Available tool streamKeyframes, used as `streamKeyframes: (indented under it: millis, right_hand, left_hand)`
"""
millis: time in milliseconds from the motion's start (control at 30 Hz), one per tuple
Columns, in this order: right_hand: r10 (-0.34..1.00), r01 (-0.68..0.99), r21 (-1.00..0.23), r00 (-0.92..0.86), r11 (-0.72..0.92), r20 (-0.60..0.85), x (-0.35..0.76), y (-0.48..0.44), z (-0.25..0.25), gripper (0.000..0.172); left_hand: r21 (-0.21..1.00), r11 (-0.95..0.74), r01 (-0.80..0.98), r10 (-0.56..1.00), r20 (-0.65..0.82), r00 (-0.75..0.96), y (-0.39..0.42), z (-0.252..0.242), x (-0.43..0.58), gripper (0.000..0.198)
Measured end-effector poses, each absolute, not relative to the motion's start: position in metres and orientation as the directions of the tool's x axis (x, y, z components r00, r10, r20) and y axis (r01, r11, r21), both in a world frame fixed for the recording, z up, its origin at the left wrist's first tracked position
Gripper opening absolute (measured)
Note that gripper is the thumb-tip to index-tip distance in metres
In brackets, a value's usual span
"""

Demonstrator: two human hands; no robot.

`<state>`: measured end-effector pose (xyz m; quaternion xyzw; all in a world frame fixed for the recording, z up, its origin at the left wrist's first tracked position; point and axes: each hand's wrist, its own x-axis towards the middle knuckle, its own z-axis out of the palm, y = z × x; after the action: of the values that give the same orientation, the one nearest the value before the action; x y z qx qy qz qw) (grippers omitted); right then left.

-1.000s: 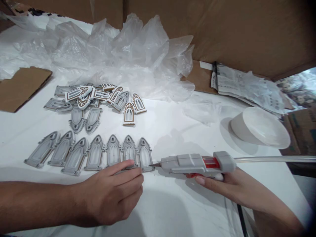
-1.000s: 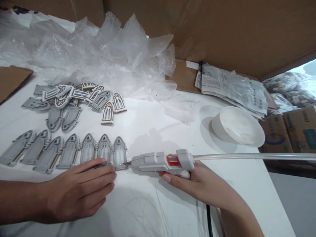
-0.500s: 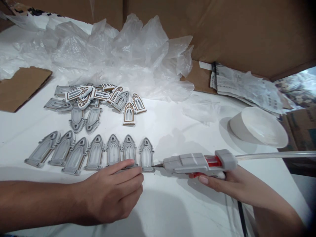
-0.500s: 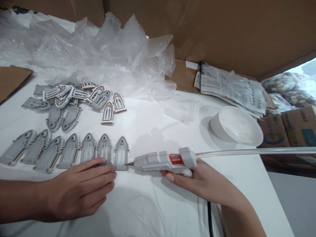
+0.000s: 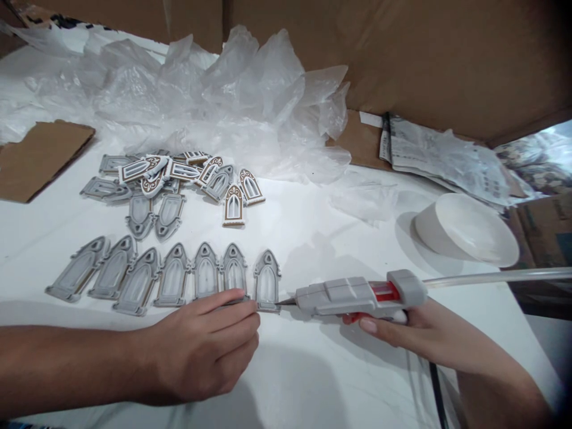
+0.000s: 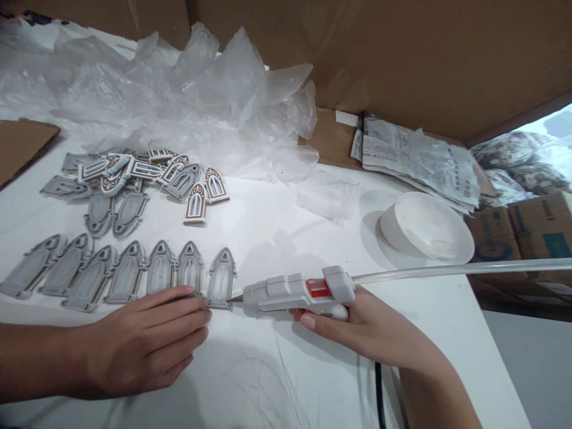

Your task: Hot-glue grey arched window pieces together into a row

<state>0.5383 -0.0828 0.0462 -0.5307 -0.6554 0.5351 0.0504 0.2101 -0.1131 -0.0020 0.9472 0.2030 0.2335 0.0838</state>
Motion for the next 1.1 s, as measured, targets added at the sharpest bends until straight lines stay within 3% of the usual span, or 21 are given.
streamKeyframes:
  millis: [400,667,900,1100]
  right_hand:
    - [0.709,0.633,-0.763,-0.48,-0.128,-0.517,0.539,-0.082,0.046,0.032]
    - [0.772,0.626,-0.765,-0.409,-0.151,-0.487,0.547,-0.084,0.034,0.034]
    - [0.853,0.544,-0.836,-0.401,-0.071,-0.334,0.528,-0.084,0.025,0.035]
    - [0.949,0.584,-0.809,-0.217,-0.062,-0.23,0.493,-0.078,0.043,0.038]
  left_hand:
    - [0.258,-0.899,0.353,0.435,0.445,0.783,-0.113,0.0,0.211,0.015]
    - [0.253,-0.901,0.352,0.432,0.468,0.771,-0.112,0.001,0.211,0.015]
    - [0.144,-0.94,0.311,0.34,0.492,0.801,-0.114,0.006,0.205,0.01]
    - [0.112,-0.896,0.429,0.437,0.383,0.814,-0.112,0.011,0.185,0.036]
